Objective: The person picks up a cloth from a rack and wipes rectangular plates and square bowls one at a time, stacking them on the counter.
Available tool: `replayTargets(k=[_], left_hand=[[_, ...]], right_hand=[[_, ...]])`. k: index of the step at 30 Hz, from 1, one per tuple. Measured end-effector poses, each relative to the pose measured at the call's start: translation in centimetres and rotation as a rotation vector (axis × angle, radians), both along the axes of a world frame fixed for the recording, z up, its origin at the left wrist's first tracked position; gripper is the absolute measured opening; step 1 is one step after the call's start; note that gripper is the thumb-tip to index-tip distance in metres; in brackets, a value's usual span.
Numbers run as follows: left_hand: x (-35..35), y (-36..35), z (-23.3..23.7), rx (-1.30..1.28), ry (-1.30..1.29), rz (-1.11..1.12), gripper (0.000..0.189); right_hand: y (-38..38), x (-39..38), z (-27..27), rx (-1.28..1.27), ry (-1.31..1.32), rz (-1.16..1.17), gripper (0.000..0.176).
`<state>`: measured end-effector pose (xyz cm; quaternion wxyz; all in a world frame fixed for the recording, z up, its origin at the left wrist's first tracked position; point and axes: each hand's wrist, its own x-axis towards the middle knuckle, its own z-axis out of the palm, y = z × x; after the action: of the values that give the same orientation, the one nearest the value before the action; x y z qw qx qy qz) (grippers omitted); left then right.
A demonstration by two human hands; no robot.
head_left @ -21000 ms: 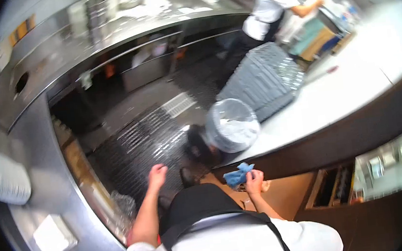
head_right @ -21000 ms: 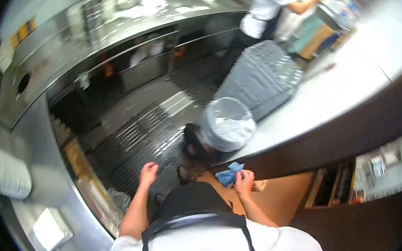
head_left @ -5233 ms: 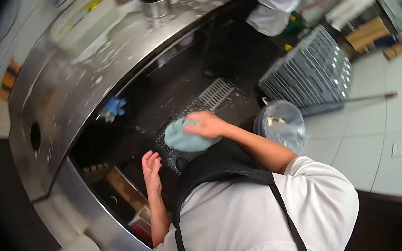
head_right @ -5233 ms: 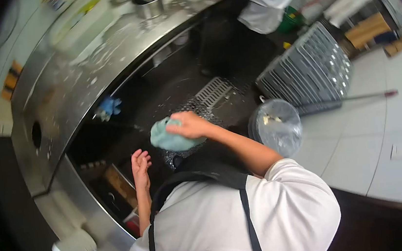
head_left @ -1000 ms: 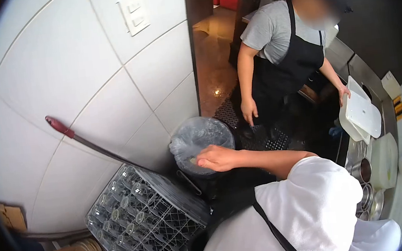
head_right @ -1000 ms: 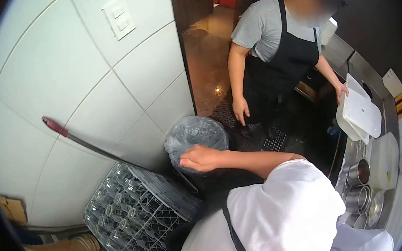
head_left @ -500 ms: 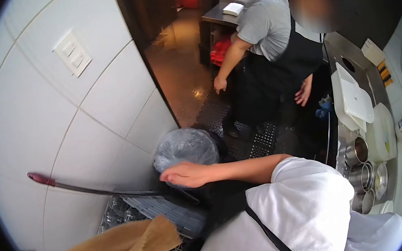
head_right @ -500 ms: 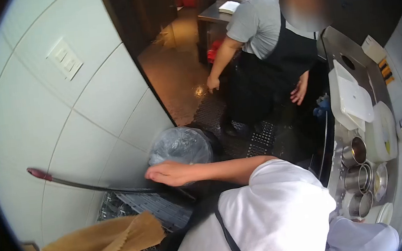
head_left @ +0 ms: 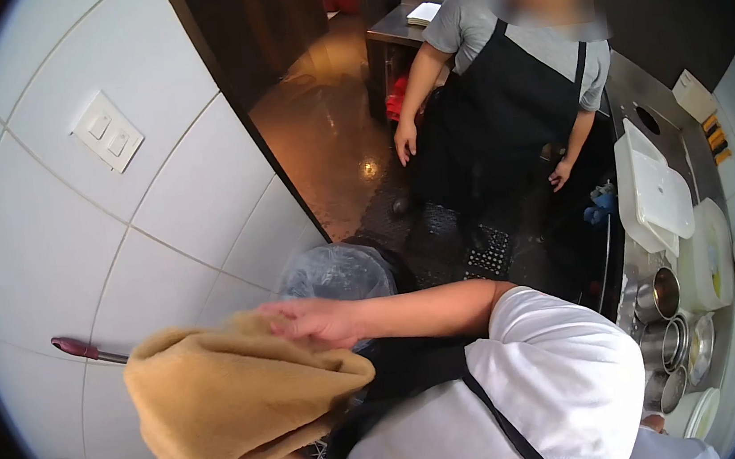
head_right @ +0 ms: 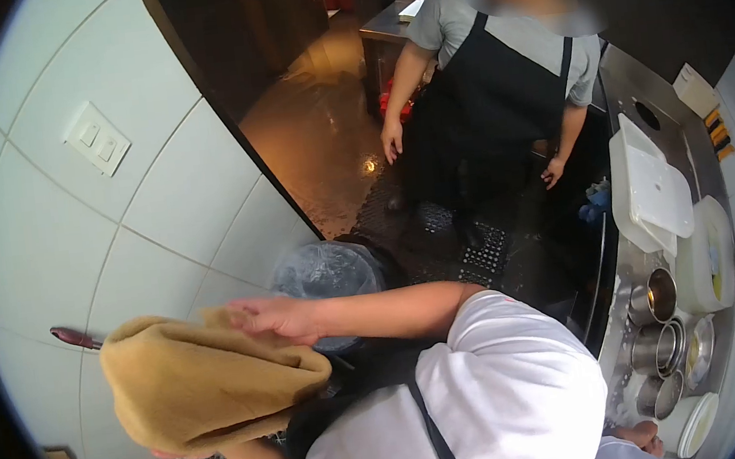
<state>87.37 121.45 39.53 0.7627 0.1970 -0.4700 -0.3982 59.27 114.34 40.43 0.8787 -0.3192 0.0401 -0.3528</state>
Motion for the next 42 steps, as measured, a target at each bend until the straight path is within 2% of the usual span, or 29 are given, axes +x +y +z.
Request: replayTargets(k=[2,4,6,12,16,17,20,21,24,25,29,30,32,33,36,37,40,41,42], left_hand=[[-1.7,-0.1,0.2,-0.018,0.047,-0.09,0.064],[-3.1,-0.2,0.1,-0.032,0.087,-0.17,0.065],[-4.7,-0.8,0.3,-0.054,0.121,-0.244,0.067],[-10.2,-2.8,-0.4,-0.088,0.168,-0.402,0.07],[-15.7,-4.0,-1.5,-0.058,0.164,-0.432,0.072],[-17.0,-4.3,-1.8,-0.012,0.169,-0.436,0.075],[-21.1,-5.3,-2.6,0.144,0.207,-0.464,0.081],[-22.8,-6.1,-2.6,0.184,0.217,-0.436,0.082],[-28.3,-8.9,-2.4,0.286,0.279,-0.36,0.082],[-29.8,-10.2,-2.3,0.272,0.254,-0.376,0.082],[-34.3,-14.6,-3.4,0.246,0.098,-0.472,0.082],[-35.3,-15.7,-3.4,0.235,0.039,-0.499,0.083],[-37.2,-17.9,-3.6,0.308,0.109,-0.509,0.08],[-38.4,-19.1,-3.5,0.34,0.144,-0.506,0.08],[-42.3,-23.3,-3.2,0.342,0.072,-0.602,0.082],[-43.9,-24.1,-2.4,0.381,0.072,-0.602,0.079],[-49.4,-27.1,0.2,0.393,-0.115,-0.626,0.074],[-49.5,-28.6,-0.1,0.426,-0.278,-0.722,0.064],[-50.4,-29.9,-0.8,0.458,-0.365,-0.71,0.061]], right_hand=[[0.1,-1.9,0.3,0.137,0.128,-0.146,0.062],[-0.3,-3.5,-2.3,0.04,0.517,-0.471,0.053],[-0.2,-5.3,-1.8,0.219,0.373,-0.456,0.046],[0.2,-10.9,-2.4,0.262,0.346,-0.596,0.044],[-2.5,-16.4,-3.5,0.192,0.365,-0.58,0.045],[-3.8,-18.2,-5.5,0.108,0.345,-0.502,0.041],[-7.1,-22.3,-8.6,0.02,0.497,-0.392,0.037],[-7.9,-24.1,-9.3,-0.01,0.576,-0.315,0.048],[-9.7,-29.5,-10.8,-0.124,0.517,-0.152,0.069],[-10.2,-31.3,-11.2,-0.06,0.459,-0.056,0.087],[-10.9,-37.8,-11.8,-0.331,0.466,-0.022,0.077],[-11.2,-39.5,-11.2,-0.39,0.6,0.005,0.072],[-11.9,-42.7,-9.8,-0.516,0.868,0.069,0.062],[-11.5,-43.6,-9.4,-0.493,0.991,-0.08,0.043],[-11.5,-46.5,-10.7,-0.36,1.203,-0.286,0.036],[-11.5,-47.6,-11.2,-0.34,1.201,-0.342,0.034],[-10.9,-49.8,-11.7,-0.431,1.264,-0.711,0.031],[-11.0,-50.3,-12.4,-0.276,1.29,-0.762,0.032],[-10.8,-51.0,-12.8,-0.315,1.391,-0.792,0.033]])
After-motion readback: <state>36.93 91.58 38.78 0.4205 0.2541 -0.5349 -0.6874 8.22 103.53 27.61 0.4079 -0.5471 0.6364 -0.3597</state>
